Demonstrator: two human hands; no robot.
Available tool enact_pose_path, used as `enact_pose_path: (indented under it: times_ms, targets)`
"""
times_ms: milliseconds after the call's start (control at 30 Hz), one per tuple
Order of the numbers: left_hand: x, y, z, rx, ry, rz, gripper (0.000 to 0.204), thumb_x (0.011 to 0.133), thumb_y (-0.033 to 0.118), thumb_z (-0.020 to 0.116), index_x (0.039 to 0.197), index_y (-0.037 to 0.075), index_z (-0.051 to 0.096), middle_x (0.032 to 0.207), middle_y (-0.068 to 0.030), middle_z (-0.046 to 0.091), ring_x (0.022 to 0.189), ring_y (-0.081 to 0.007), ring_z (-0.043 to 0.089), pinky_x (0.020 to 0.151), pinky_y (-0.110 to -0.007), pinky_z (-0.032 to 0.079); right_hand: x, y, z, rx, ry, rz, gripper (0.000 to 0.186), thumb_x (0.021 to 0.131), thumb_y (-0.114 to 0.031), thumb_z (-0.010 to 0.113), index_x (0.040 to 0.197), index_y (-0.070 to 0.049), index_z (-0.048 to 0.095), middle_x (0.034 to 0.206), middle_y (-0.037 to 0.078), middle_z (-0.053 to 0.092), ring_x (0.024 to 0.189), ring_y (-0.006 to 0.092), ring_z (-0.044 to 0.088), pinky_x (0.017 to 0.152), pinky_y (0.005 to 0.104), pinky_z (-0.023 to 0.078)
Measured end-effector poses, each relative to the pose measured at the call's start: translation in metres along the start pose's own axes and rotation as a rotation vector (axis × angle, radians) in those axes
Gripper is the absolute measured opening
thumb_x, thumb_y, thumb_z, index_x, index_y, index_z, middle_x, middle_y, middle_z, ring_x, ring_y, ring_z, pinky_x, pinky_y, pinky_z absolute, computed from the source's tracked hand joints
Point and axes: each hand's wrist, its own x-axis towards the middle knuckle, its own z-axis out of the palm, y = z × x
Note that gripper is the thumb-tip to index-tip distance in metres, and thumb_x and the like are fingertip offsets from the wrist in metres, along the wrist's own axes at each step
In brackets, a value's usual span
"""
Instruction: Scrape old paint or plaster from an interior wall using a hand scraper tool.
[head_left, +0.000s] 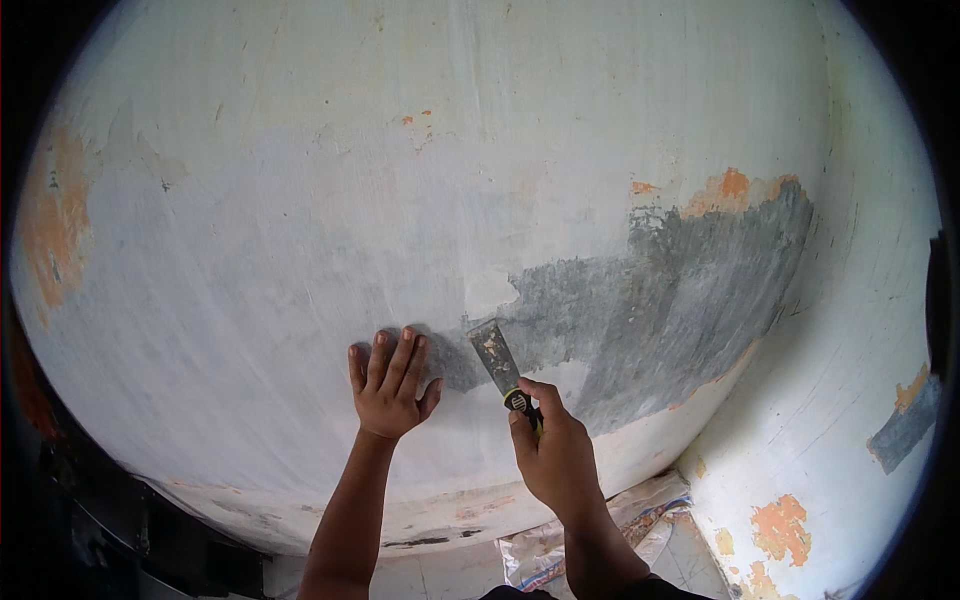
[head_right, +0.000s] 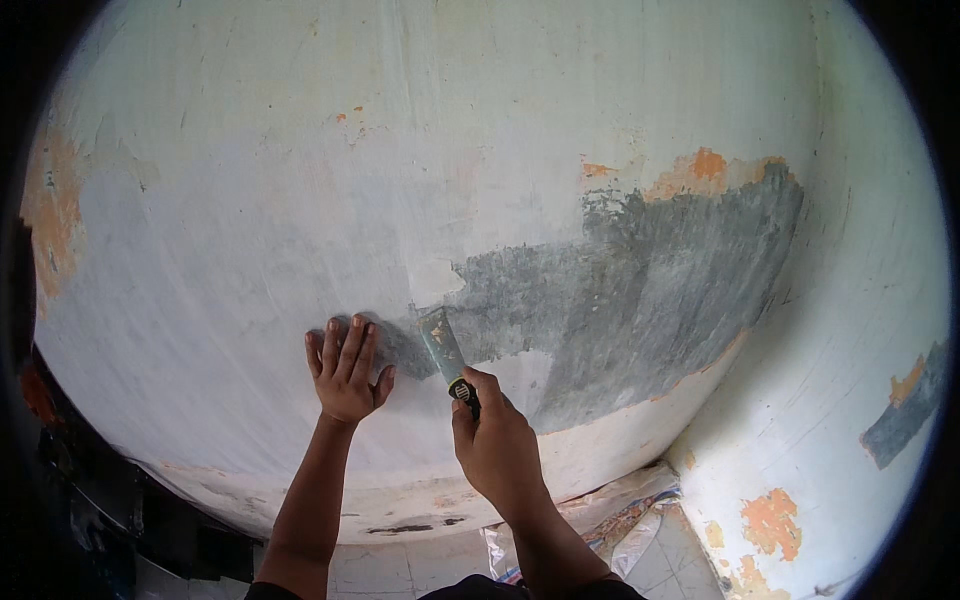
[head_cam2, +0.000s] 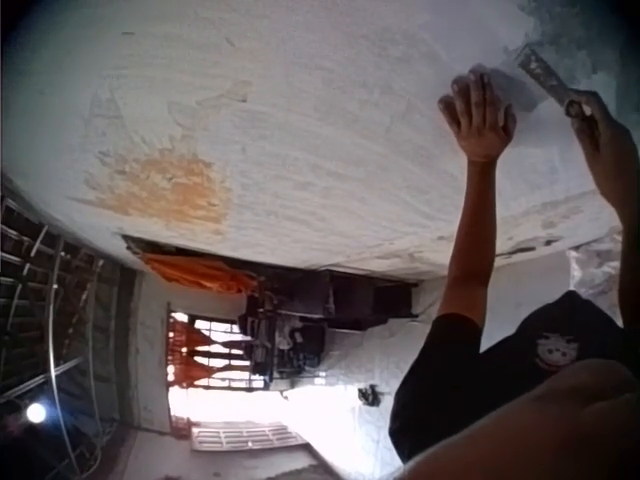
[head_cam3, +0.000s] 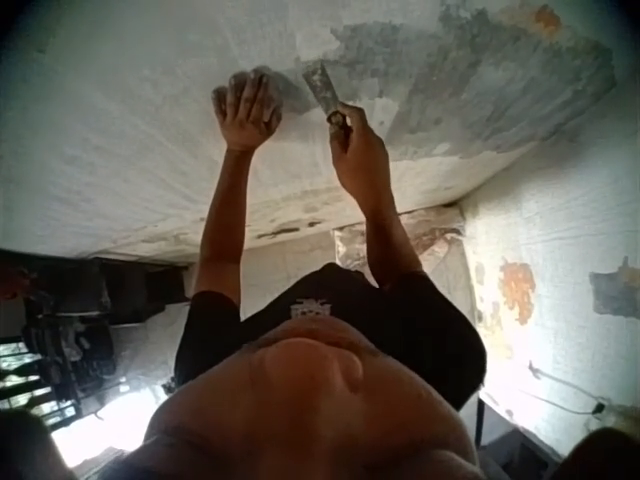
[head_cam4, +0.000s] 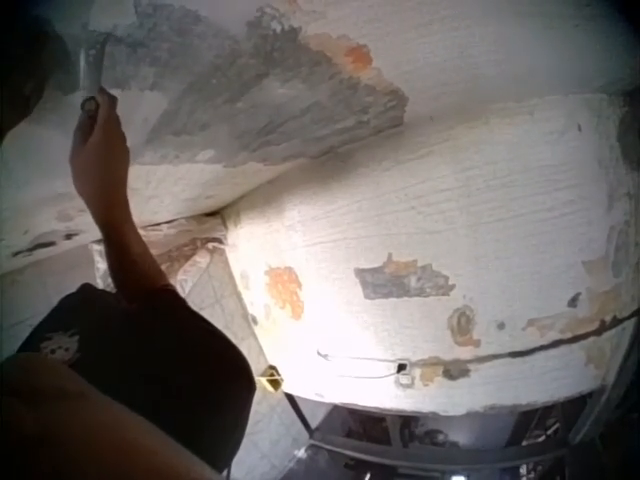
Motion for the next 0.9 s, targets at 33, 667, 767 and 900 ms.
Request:
enact_pose_path:
  times_ms: [33,667,767,900]
  targets:
    - [0.0,0.0,0.0,-0.004,-0.001,0.001,0.048,0.094,0.046,0.048,0.128,0.015,0.064,0.144,-0.0035,0.052,0.137,-0.0291,0.042,0.117,-0.056,0.019,0.002,-0.001,0.003,0.001,0.0,-0.003,0.035,0.095,-0.016,0.057,0.128,-0.007,0.046,0.099,0.021,0.068,0.088,0.0415,0.067,0.074,0.0462,0.054]
    - [0.001,0.0,0.0,0.008,-0.007,0.003,0.05,0.094,0.046,0.049,0.13,0.015,0.063,0.144,-0.0034,0.052,0.138,-0.0291,0.042,0.117,-0.056,0.018,0.001,0.009,0.013,0.042,0.016,-0.018,0.038,0.095,-0.015,0.057,0.129,-0.008,0.043,0.099,0.023,0.067,0.09,0.0427,0.066,0.075,0.0472,0.053]
    - [-0.001,0.0,0.001,-0.009,-0.001,0.008,0.05,0.094,0.047,0.049,0.129,0.015,0.063,0.145,-0.0032,0.051,0.138,-0.0288,0.041,0.117,-0.056,0.018,0.001,0.0,0.005,0.066,0.015,-0.022,0.038,0.095,-0.015,0.057,0.129,-0.007,0.043,0.1,0.023,0.067,0.09,0.0431,0.066,0.075,0.0474,0.053]
    - [-0.001,-0.001,0.0,-0.001,-0.016,-0.005,0.05,0.094,0.047,0.048,0.13,0.015,0.063,0.145,-0.0032,0.051,0.139,-0.0287,0.04,0.117,-0.056,0.018,0.002,0.003,0.008,0.017,-0.001,0.006,0.037,0.096,-0.016,0.057,0.129,-0.007,0.043,0.1,0.023,0.067,0.089,0.0429,0.066,0.075,0.0475,0.054]
